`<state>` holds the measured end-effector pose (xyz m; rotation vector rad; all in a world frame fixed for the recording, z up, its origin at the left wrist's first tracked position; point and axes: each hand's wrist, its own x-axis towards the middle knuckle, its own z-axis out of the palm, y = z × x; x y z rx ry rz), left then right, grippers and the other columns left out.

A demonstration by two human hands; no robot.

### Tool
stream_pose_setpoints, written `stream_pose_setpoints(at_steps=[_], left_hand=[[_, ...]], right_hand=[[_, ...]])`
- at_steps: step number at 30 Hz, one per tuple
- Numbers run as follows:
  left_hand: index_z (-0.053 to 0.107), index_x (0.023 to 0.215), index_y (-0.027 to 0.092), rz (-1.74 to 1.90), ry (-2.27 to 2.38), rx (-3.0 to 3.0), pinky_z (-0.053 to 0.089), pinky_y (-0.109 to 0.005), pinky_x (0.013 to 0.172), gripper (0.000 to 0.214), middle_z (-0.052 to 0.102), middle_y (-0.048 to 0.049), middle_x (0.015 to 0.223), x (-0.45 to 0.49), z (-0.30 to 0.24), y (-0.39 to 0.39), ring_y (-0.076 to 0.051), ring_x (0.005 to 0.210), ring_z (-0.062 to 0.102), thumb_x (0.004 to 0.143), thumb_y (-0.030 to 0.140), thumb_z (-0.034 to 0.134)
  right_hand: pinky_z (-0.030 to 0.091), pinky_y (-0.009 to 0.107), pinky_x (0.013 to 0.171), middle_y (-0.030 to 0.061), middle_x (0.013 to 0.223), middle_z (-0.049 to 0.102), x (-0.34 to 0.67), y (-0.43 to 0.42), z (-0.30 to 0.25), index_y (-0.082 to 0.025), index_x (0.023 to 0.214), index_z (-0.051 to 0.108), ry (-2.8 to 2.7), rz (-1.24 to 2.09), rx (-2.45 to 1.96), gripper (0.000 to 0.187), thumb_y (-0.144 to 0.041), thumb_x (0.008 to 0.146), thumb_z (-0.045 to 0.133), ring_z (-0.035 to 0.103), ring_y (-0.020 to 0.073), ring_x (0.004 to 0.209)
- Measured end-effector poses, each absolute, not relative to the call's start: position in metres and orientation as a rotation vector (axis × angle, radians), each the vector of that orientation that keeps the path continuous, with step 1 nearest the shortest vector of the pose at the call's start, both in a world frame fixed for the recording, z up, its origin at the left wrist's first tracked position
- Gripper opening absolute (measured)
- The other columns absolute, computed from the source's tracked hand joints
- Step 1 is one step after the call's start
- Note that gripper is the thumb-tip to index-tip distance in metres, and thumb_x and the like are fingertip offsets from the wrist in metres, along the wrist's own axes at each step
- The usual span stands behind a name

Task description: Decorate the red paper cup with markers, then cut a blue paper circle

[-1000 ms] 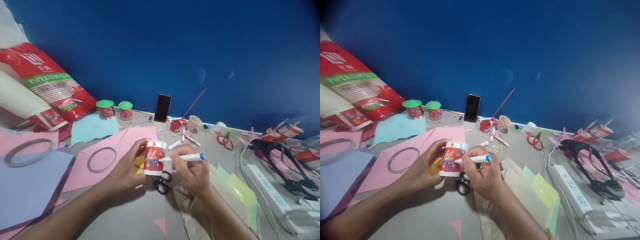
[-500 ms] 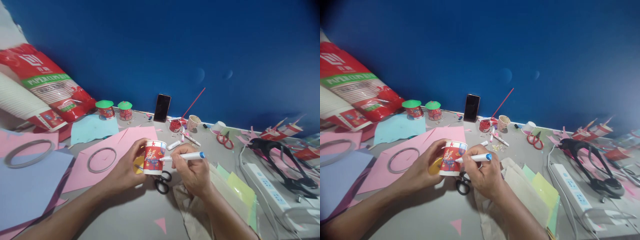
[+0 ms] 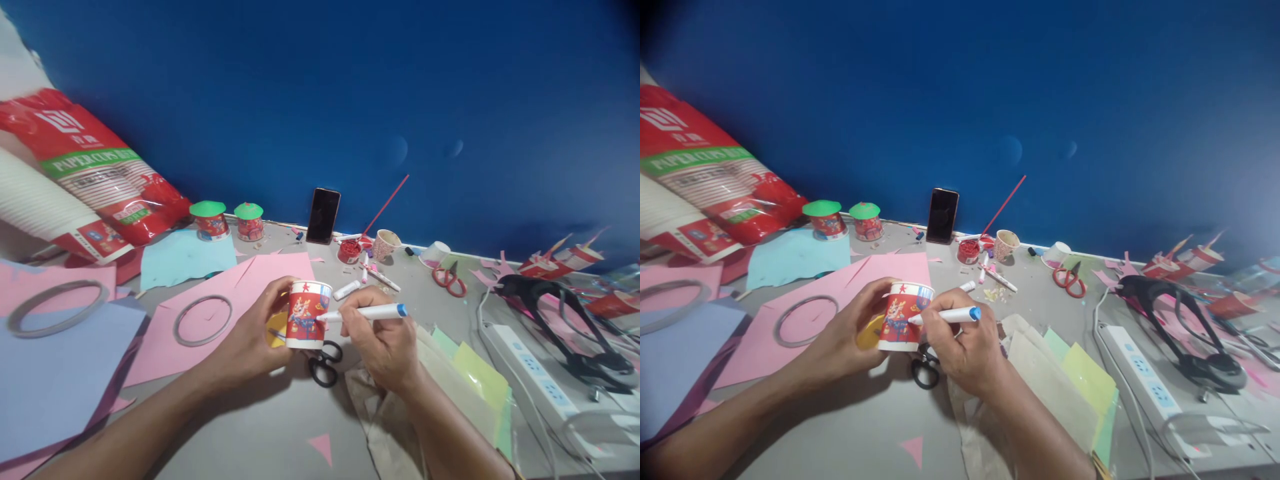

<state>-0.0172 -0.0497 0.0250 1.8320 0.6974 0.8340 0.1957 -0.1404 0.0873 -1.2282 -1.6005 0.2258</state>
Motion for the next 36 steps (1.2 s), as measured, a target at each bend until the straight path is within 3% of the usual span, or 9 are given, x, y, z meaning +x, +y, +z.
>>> stream_pose_setpoints(at_steps=[21, 36], left_hand=[[0.049, 0.146, 0.028, 0.833, 0.7, 1.79, 0.056, -0.056, 0.12, 0.078, 0.068, -0.0134, 0.148, -0.0163, 0.0292, -0.0488, -0.037, 0.141, 0.07, 0.074, 0.017, 0.075], [0.05, 0.144, 0.027, 0.851, 0.719, 1.791, 0.056, -0.049, 0.123, 0.075, 0.066, -0.0138, 0.151, -0.0163, 0.0304, -0.0477, -0.037, 0.144, 0.068, 0.074, 0.019, 0.078]], right_hand=[[0.05, 0.024, 0.054, 0.0002, 0.067, 0.074, 0.197, -0.1402, 0.0865, -0.023, 0.075, 0.068, -1.564, 0.223, -1.232, 0.025, -0.022, 0.099, 0.061, 0.066, 0.0138, 0.056], [0.054, 0.023, 0.057, 0.0001, 0.067, 0.073, 0.1943, -0.1408, 0.0876, -0.023, 0.074, 0.066, -1.616, 0.292, -1.213, 0.024, -0.02, 0.097, 0.062, 0.068, 0.0143, 0.058]])
